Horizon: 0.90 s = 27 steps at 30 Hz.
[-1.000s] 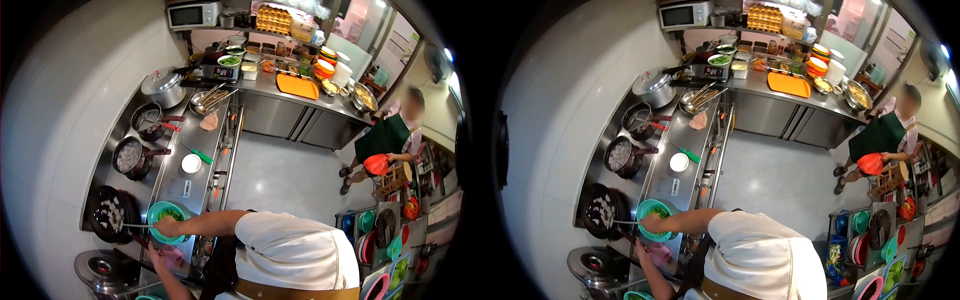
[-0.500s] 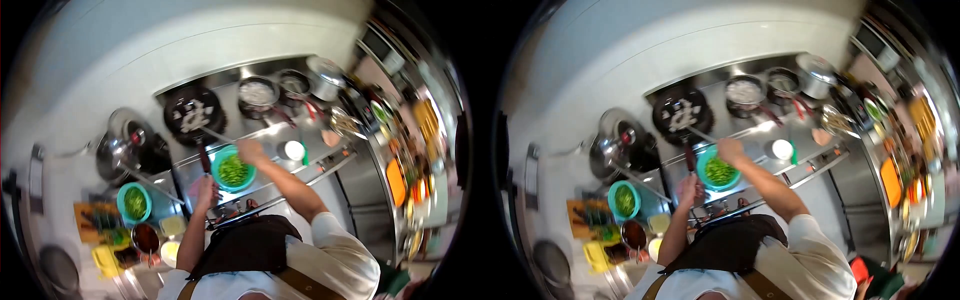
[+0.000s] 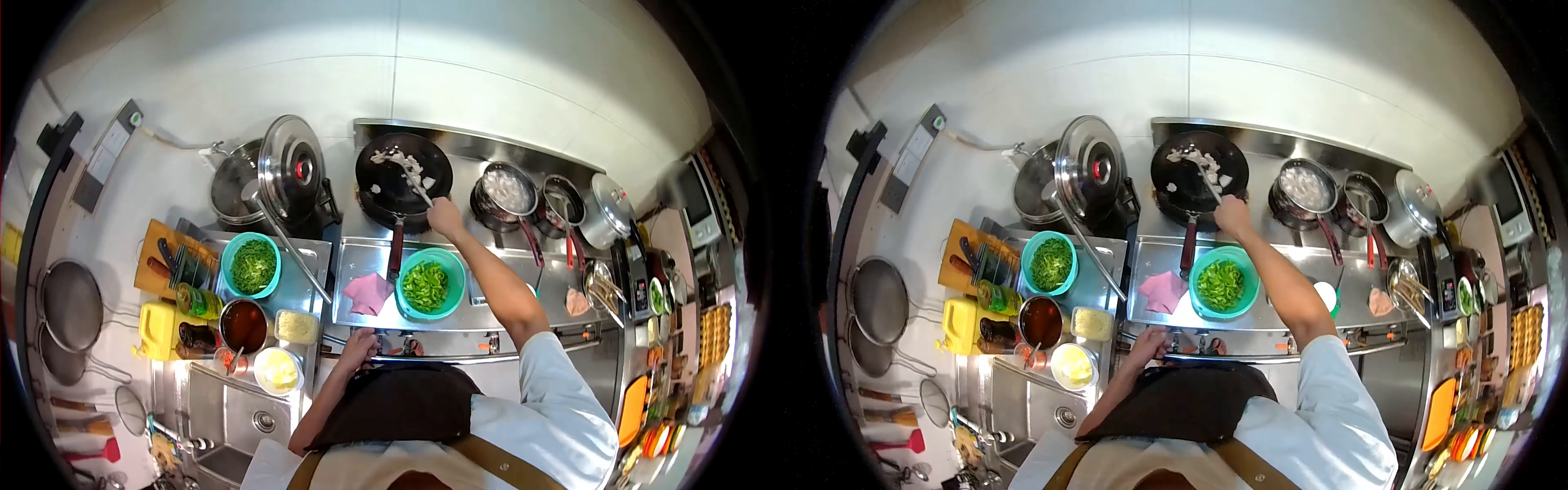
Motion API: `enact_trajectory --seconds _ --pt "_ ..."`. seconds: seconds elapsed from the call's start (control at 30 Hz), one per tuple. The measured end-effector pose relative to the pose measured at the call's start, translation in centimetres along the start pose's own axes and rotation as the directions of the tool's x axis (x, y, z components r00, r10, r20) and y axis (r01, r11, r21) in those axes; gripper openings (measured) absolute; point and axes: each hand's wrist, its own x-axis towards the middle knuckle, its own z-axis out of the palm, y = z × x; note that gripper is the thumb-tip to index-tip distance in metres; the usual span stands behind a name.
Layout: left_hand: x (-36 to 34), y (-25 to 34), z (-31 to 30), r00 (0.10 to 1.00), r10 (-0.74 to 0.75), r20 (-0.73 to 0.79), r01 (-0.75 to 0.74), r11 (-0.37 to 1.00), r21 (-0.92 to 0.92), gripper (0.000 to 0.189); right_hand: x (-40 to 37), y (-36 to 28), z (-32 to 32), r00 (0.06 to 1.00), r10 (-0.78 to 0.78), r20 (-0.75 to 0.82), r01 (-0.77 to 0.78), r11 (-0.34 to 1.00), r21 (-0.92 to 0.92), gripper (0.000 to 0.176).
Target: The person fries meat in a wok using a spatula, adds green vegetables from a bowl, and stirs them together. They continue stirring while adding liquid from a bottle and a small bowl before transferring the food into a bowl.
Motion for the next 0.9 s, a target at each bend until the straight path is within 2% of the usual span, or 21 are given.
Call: enact_trajectory --seconds 0.03,0.07,0.2,0.27,0.3,0.37,0.43,0.63,0.77,0.83,0.9 --pt "-0.1 -0.3 -0.2 1.000 0.002 -0.002 -0.002 1.000 -0.016 0.036 0.4 -0.2 -0.1 0.998 0.021 -0.063 -0.016 0.997 0.069 0.023" --pt "-0.2 -0.6 -0.6 1.000 0.014 0.003 -0.015 1.000 0.026 0.037 0.7 -0.3 -0.3 0.998 0.024 -0.052 -0.020 0.997 0.076 0.024" --pt "-0.7 -1.4 -0.8 1.000 0.008 -0.028 -0.008 1.000 -0.003 0.038 0.7 -0.1 -0.4 0.998 -0.065 -0.028 0.065 0.998 0.012 0.024" --pt "-0.3 -2.2 -1.1 1.000 -0.022 0.006 0.022 1.000 0.002 0.037 0.0 0.4 -1.5 0.975 -0.186 0.123 0.205 0.964 -0.167 0.025" --pt "0.0 -2.5 -1.2 1.000 -0.021 0.010 0.021 1.000 0.002 0.037 -0.3 0.9 -2.5 0.975 -0.184 0.122 0.203 0.964 -0.171 0.025" --pt "0.1 -2.9 -1.2 0.999 -0.029 0.017 0.028 0.999 0.045 0.037 -2.8 -0.3 -7.8 0.971 -0.116 0.210 0.183 0.925 -0.332 0.025" --pt "0.4 -3.0 -1.1 0.999 -0.030 0.030 0.029 0.998 0.048 0.037 -2.8 0.2 -10.7 0.960 -0.114 0.255 0.224 0.858 -0.463 0.026" --pt "0.3 -1.1 -0.9 1.000 -0.026 0.017 0.025 0.997 0.066 0.037 -5.7 -4.1 -19.2 0.949 -0.054 0.311 0.241 0.760 -0.604 0.023" --pt "-0.1 -0.9 -0.8 1.000 -0.018 -0.003 0.018 0.998 0.053 0.036 -5.3 -4.5 -18.8 0.938 -0.051 0.344 0.267 0.742 -0.616 0.023" --pt "-0.1 -1.0 -0.6 1.000 -0.013 -0.003 0.013 0.999 0.044 0.036 -4.3 -3.4 -15.6 0.943 -0.061 0.329 0.260 0.750 -0.608 0.023" --pt "0.0 -1.2 -0.6 1.000 -0.005 -0.004 0.005 0.999 0.034 0.035 -2.8 -1.9 -11.6 0.959 -0.075 0.273 0.216 0.819 -0.532 0.022"
